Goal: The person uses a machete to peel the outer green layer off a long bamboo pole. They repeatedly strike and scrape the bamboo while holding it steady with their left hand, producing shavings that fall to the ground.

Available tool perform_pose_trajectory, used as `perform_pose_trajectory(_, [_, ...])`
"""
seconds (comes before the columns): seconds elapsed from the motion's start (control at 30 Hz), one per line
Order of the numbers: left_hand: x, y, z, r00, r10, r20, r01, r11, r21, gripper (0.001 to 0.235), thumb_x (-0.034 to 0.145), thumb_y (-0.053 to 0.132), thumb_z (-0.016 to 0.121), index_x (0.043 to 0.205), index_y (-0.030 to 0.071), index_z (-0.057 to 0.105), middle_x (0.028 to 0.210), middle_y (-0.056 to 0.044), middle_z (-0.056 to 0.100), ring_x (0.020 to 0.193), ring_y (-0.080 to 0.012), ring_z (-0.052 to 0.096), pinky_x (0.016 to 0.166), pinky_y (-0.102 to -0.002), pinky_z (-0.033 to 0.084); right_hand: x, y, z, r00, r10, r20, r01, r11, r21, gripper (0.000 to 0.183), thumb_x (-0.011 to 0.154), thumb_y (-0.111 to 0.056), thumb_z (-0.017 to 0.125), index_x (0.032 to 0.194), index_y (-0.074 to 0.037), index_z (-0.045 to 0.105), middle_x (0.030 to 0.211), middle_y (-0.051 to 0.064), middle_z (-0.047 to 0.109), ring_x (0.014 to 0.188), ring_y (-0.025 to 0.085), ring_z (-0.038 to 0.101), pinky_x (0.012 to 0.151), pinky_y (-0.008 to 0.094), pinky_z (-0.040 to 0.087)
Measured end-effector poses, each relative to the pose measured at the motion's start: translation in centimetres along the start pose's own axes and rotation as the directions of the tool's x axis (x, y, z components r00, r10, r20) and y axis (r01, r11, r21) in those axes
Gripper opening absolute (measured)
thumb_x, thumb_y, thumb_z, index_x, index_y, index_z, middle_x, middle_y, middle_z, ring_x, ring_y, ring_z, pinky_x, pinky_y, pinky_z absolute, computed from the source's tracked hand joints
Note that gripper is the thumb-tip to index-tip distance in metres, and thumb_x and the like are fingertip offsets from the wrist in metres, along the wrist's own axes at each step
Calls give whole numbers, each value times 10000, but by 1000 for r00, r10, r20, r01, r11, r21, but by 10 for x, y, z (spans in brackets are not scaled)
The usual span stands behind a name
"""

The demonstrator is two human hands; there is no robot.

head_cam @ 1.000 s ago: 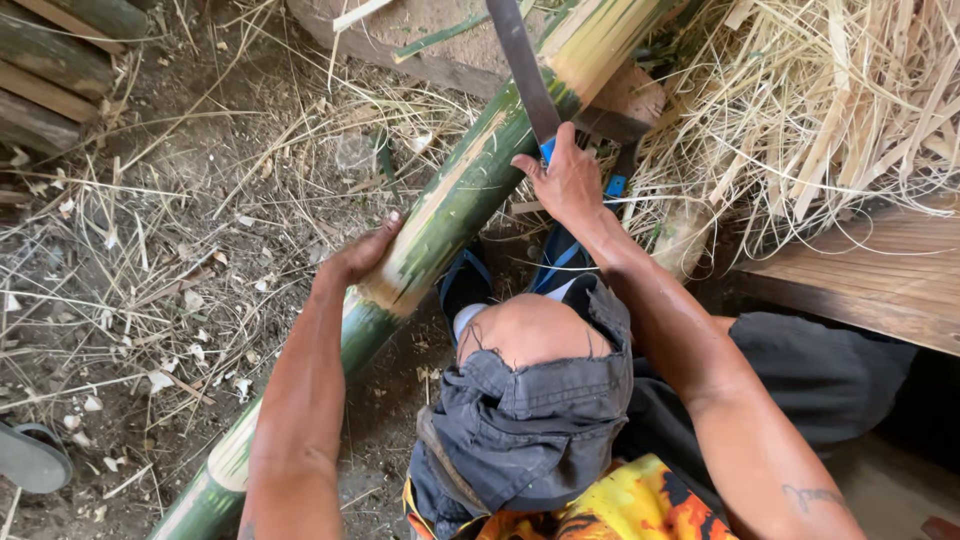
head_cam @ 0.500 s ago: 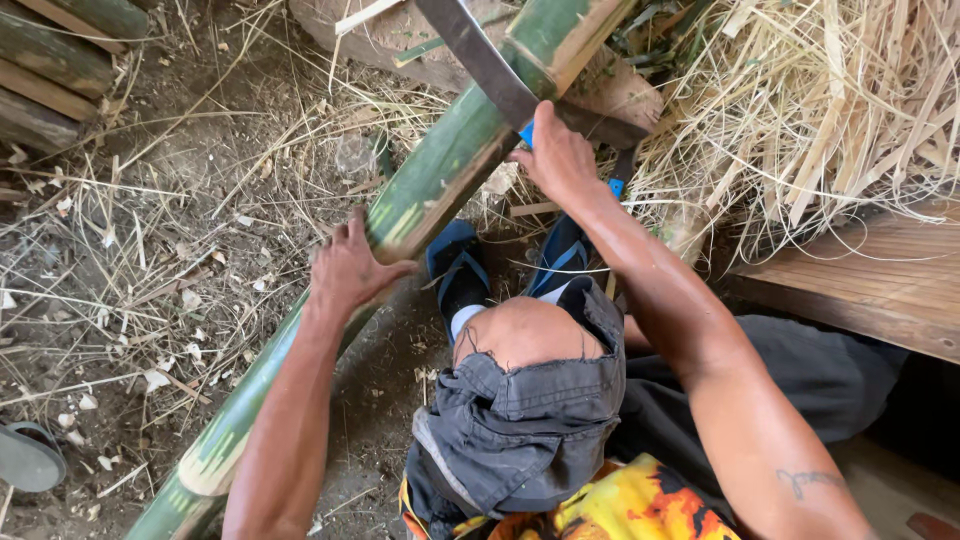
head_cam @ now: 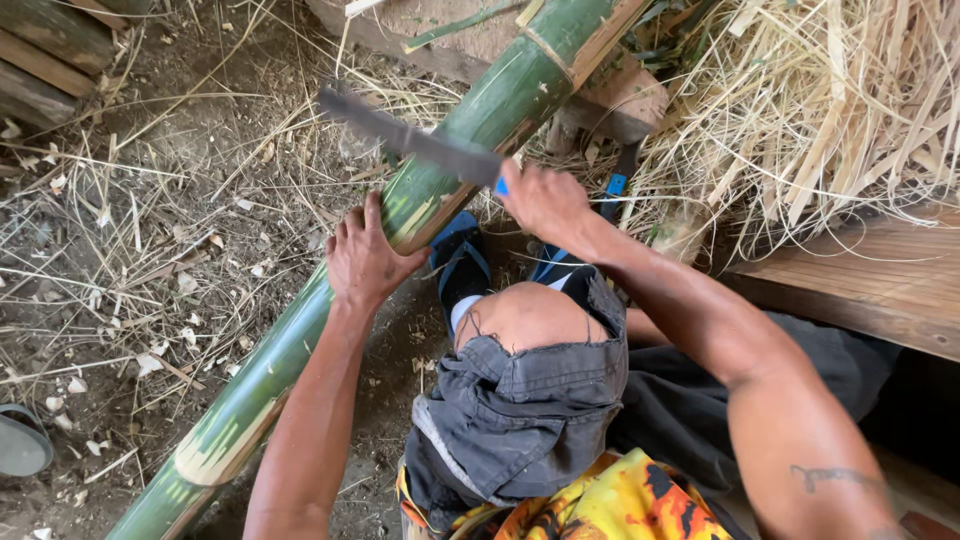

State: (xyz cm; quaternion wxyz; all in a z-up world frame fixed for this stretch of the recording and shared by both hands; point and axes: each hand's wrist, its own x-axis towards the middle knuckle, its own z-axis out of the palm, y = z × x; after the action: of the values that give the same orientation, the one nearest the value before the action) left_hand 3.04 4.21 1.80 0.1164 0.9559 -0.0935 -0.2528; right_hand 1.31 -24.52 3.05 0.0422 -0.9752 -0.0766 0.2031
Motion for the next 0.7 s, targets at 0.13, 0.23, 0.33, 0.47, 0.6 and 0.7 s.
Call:
perform_pose_trajectory(0.13, [-1, -2, -2, 999, 21, -33, -21, 1000, -14, 1218, 660, 694, 833, 1577, 110, 285, 1415, -209, 540, 1267, -397, 561, 1054, -537, 455, 12, 56, -13, 969, 244, 38, -246, 968, 44, 245, 1100, -243, 524, 1091, 1, 499, 746, 135, 640, 559, 293, 644, 442, 457, 500])
perform_pose_trajectory(0.23, [7, 4, -1, 1000, 9, -5, -10, 1000, -6, 1251, 655, 717, 838, 1581, 105, 259, 1381, -248, 528, 1259, -416, 539, 1064, -529, 429, 15, 88, -30, 942, 264, -208, -252, 964, 81, 279, 1011, -218, 626, 1124, 9, 507, 772, 177, 667, 628, 333, 688, 495, 442, 524])
perform_pose_trajectory(0.33, [5, -1, -3, 1000, 8, -8, -8, 1000, -29, 1239, 639, 714, 822, 1580, 125, 270, 1405, -218, 537, 1258, -412, 553, 1035, -523, 466, 13, 62, -22, 959, 280, -51, -266, 946, 187, 257, 1017, -155, 589, 1143, 46, 490, 780, 172, 667, 583, 307, 710, 413, 408, 552])
perform_pose_trajectory(0.47, [10, -4, 2, 999, 35, -36, -35, 999, -1, 1219, 642, 722, 823, 1553, 105, 298, 1365, -225, 562, 1236, -398, 574, 1007, -538, 491, -5, 53, 0, 998, -60, -22, 55, 980, -193, 278, 998, -208, 631, 1095, 23, 511, 771, 173, 662, 591, 300, 702, 444, 426, 581])
perform_pose_trajectory(0.6, [10, -3, 6, 999, 40, -32, -39, 999, 11, 1198, 661, 737, 812, 1561, 127, 308, 1311, -227, 586, 1178, -391, 611, 988, -539, 518, 23, 151, -38, 862, 458, -219, -387, 872, 300, 203, 1066, -119, 576, 1173, 43, 515, 834, 157, 645, 678, 277, 688, 516, 391, 582])
perform_pose_trajectory(0.7, [9, -5, 0, 1000, 21, 5, -21, 1000, 2, 1189, 651, 745, 804, 1557, 151, 314, 1300, -216, 595, 1153, -390, 634, 978, -534, 533, 40, 141, -38, 803, 577, -147, -525, 802, 285, 317, 994, -170, 617, 1210, 22, 488, 865, 162, 624, 665, 275, 683, 489, 392, 558])
